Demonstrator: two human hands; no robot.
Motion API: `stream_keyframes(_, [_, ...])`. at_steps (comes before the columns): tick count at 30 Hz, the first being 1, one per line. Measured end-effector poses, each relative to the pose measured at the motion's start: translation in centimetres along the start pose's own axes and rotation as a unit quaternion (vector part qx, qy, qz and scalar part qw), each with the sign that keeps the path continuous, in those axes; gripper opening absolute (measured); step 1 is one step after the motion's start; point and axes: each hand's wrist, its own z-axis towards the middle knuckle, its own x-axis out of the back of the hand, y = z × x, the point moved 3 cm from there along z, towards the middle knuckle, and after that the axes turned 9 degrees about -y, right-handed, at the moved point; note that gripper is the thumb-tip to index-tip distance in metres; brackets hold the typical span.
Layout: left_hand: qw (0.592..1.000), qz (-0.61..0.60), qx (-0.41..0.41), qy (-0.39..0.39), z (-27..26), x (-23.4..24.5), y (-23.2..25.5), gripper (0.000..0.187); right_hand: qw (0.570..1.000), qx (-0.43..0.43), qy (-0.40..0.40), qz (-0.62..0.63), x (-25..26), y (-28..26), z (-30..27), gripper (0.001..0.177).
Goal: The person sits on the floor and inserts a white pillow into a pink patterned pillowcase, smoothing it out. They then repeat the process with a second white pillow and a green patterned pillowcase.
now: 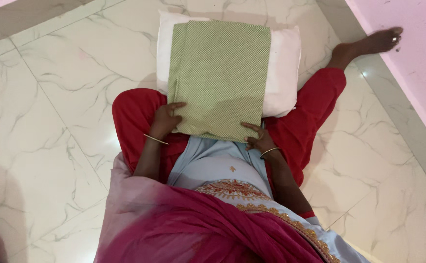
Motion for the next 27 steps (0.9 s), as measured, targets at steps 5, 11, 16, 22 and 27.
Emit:
stream_keyframes(5, [0.994, 0.089, -0.052, -0.027, 0.2, 0.2, 0.0, 0.045, 1.0, -0.015, -0.01, -0.026, 0.1, 0.3, -0.2, 0.05])
stream_keyframes(11, [0.941, 0.333, -0.04, 0.037, -5.4, -1.1, 5.6, 0.078, 0.979, -0.015, -0.028, -0.202, -0.9, -1.0, -0.5, 0.044])
stream_keyframes(16, [0.841, 0.493, -0.047, -0.217, -15.0, -1.4, 11.4, 0.125, 0.951, -0.054, -0.008, -0.305, -1.5, -1.5, 0.2, 0.042])
stream_keyframes(22, [0.779, 0.236, -0.25, -0.525, -24.7, 0.9, 17.0, 0.121, 0.917, -0.03, 0.004, -0.398, -1.8, -1.9, 0.4, 0.046])
stream_keyframes(27, [0.734, 0.149, -0.381, -0.543, -26.1, 3.8, 19.6, 0.101, 0.803, -0.004, 0.035, -0.595, -6.8, -10.3, -3.8, 0.044])
